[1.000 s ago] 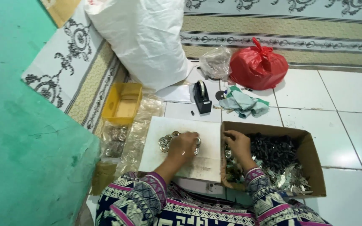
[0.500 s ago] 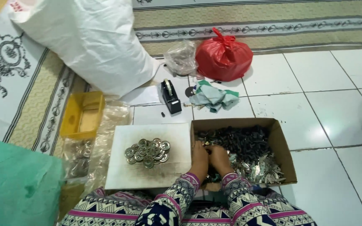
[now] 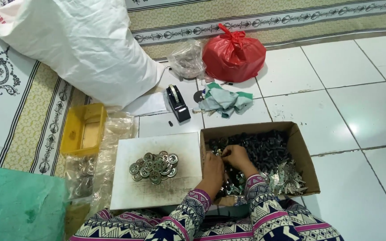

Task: Sorting and bagging small decorative metal components into plastic bags on the floor.

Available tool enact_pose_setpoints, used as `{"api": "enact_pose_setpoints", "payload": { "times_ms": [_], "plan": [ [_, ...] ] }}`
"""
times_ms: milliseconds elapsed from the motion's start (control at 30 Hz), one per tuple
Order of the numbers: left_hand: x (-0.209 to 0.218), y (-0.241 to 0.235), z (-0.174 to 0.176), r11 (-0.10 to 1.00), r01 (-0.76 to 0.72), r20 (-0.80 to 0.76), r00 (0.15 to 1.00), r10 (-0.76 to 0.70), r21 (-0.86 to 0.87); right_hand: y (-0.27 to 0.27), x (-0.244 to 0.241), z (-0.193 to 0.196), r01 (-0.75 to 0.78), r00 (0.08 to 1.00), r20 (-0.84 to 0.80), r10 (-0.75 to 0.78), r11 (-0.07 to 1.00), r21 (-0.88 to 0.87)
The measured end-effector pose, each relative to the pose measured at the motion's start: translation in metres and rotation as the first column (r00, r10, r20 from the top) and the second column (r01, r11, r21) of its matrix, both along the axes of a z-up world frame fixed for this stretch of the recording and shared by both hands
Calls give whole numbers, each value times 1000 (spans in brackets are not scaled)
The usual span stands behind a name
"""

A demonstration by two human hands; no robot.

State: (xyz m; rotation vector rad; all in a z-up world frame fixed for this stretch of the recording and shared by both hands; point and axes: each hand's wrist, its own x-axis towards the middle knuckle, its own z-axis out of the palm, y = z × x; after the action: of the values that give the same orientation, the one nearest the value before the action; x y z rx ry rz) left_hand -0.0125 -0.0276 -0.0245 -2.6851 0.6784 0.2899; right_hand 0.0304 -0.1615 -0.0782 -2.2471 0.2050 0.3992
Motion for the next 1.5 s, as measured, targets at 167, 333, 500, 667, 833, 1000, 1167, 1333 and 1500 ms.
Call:
{"api": "enact_pose_setpoints", "payload": {
  "times_ms": [167, 333, 500, 667, 833, 1000, 1167, 1333, 1500],
  "plan": [
    [-2, 7, 4, 971, -34, 28, 999, 42, -236, 4, -1, 33, 70, 997, 11, -70, 997, 26],
    [-3, 9, 3, 909, -45, 97, 991, 93, -415, -12, 12, 17, 212, 967, 161, -198, 974, -81],
    [8, 6, -45, 929, 20, 68, 998, 6, -371, 8, 16, 2, 312, 919, 258, -299, 950, -10],
    [1, 6, -28, 962, 45, 115, 993, -15, -268, 29, 6, 10, 290, 897, 352, -267, 957, -13],
    [-1, 11, -14, 818, 117, 297, 952, 68, -563, 17, 1, 21, 375, 863, 282, -420, 905, 201],
    [-6, 29, 32, 244, -60, -16, 984, 178, -968, 9, -6, 52, 406, 823, 39, -566, 635, 657],
    [5, 68, 43, -163, -436, -466, 821, 331, -885, 28, -22, 86, 335, 848, -6, -530, 528, 780],
    [11, 141, 66, -224, -498, -545, 785, 294, -838, 87, -45, 102, 180, 936, 43, -351, 578, 796],
    [-20, 218, 121, -56, -677, -668, 703, 245, -734, 146, -61, 123, 52, 984, 68, -167, 623, 780]
  ]
}}
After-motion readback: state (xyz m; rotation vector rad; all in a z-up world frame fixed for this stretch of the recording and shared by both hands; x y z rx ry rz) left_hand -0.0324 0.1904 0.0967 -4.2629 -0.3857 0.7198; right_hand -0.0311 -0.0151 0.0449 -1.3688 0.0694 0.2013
